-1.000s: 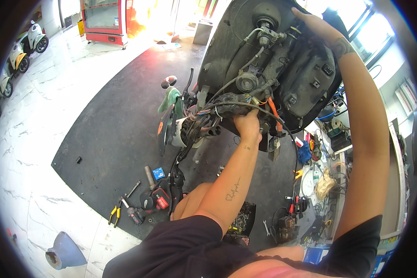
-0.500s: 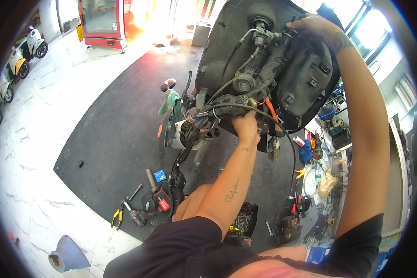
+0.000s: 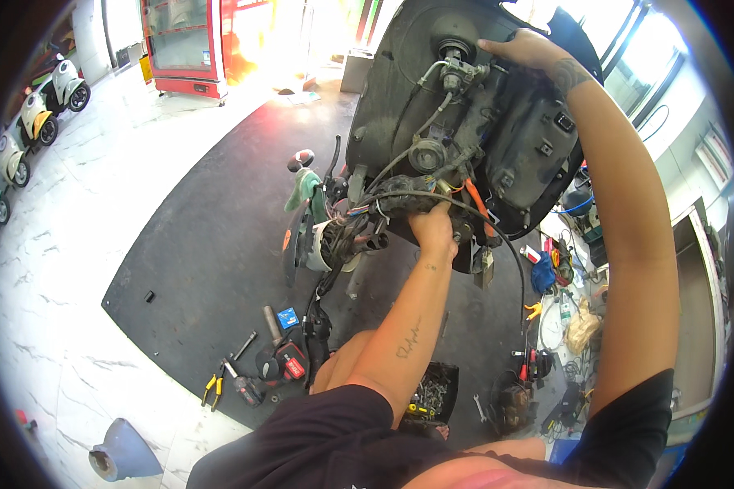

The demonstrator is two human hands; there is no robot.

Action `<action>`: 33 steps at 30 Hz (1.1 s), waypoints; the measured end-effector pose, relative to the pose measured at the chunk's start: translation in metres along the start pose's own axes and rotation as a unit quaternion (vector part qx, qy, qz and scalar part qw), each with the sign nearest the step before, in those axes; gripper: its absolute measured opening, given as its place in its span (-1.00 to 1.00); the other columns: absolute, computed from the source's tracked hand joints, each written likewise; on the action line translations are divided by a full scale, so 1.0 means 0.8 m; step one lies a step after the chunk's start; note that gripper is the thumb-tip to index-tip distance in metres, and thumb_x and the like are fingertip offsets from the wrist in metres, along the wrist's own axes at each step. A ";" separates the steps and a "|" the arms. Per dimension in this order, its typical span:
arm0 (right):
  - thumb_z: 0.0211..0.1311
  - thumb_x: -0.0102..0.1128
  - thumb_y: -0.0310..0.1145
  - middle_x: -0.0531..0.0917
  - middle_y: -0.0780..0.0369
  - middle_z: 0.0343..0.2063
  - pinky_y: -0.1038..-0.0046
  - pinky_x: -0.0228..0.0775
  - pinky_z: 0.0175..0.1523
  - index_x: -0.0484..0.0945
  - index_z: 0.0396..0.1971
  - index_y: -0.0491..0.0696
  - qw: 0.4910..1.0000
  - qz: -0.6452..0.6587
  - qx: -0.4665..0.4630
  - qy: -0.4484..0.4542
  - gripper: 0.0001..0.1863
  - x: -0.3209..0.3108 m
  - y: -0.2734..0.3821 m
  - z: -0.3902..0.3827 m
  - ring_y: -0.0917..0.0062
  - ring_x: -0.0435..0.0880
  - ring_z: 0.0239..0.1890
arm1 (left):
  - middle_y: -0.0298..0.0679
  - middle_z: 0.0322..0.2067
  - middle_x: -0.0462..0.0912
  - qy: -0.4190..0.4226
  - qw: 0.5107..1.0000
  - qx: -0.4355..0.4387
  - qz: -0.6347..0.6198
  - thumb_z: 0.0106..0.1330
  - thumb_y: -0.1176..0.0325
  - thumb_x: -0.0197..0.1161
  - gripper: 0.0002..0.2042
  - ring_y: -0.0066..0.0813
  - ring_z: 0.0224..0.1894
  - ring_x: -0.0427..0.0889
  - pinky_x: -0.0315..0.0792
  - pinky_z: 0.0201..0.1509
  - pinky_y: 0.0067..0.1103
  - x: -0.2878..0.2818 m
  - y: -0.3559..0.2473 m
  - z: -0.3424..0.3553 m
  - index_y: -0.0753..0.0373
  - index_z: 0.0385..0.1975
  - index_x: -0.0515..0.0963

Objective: The person uses a cordless impact driver to remove and install bolts on a scooter's front assembly. They handle the steering stem, wiring harness, and front fairing, aligning and securing components with both hands and the power tool.

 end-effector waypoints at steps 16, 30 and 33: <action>0.25 0.01 0.61 0.48 -0.15 0.33 0.13 0.47 0.34 0.33 0.44 -0.29 0.982 0.176 -0.049 -0.038 0.21 0.005 -0.033 0.028 0.07 0.46 0.39 | -0.25 -0.04 0.69 -0.008 1.000 0.005 0.024 0.28 0.68 0.41 -0.65 -0.36 -0.07 0.69 0.58 -0.03 -0.40 0.005 -0.011 -0.007 0.25 0.03 0.57; 0.40 -0.21 0.46 0.52 -0.18 0.30 0.06 0.34 0.42 0.33 0.43 -0.26 0.969 0.163 -0.100 -0.158 0.05 -0.009 -0.028 0.013 -0.05 0.47 0.38 | -0.26 -0.02 0.70 -0.007 0.999 0.022 0.036 0.28 0.67 0.42 -0.66 -0.37 -0.02 0.68 0.55 0.03 -0.42 0.003 -0.009 -0.005 0.26 0.03 0.60; 0.44 -0.23 0.38 0.54 -0.17 0.28 0.05 0.36 0.39 0.34 0.43 -0.23 0.975 0.092 -0.107 -0.174 -0.03 -0.014 -0.033 0.024 -0.05 0.50 0.34 | -0.25 -0.01 0.69 -0.006 0.999 0.015 0.029 0.28 0.67 0.42 -0.64 -0.35 -0.01 0.68 0.56 0.05 -0.41 0.001 -0.004 -0.001 0.27 0.05 0.58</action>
Point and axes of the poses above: each hand's wrist, its own z-axis towards the middle knuckle, its own x-axis out of the palm, y = z × x, the point moved 5 cm from there along z, towards the middle knuckle
